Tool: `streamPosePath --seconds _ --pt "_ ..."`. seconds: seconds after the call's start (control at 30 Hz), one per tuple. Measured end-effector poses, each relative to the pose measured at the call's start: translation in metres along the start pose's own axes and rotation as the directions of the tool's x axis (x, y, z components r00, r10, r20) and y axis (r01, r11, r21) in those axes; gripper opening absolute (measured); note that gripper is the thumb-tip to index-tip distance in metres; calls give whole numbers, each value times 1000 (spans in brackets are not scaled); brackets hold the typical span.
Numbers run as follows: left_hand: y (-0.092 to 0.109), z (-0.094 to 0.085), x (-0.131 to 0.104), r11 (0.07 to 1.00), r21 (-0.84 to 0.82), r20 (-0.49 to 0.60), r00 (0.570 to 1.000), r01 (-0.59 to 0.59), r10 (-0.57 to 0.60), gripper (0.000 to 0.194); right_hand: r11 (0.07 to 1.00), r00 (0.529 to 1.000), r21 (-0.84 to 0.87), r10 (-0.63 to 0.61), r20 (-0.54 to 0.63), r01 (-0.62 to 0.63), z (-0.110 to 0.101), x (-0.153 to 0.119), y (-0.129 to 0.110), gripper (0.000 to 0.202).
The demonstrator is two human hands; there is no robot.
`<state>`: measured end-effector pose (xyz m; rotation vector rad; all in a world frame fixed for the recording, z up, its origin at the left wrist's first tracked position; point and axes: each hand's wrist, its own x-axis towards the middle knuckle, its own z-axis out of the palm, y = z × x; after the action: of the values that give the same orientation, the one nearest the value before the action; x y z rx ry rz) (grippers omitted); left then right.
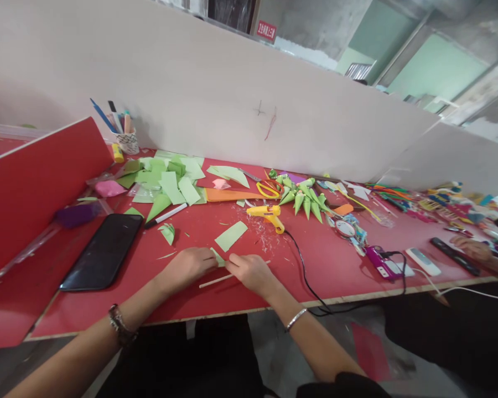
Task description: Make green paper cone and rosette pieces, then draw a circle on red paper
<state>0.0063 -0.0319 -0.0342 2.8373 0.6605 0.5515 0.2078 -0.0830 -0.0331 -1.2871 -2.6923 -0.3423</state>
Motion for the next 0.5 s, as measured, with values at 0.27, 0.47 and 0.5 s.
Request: streamPosePath --seconds 0.27,0.47,0.5 --pt "-6 -10 2 950 -268 191 975 163 -113 24 966 978 221 92 187 -133 -11 5 -3 45" --pt "-13 -21 8 891 -378 262 952 251 -157 37 959 956 203 144 257 -199 -14 10 -7 36" --pt "-13 -21 8 897 -365 266 951 250 -157 36 963 951 178 152 270 -204 -13 11 -7 37"
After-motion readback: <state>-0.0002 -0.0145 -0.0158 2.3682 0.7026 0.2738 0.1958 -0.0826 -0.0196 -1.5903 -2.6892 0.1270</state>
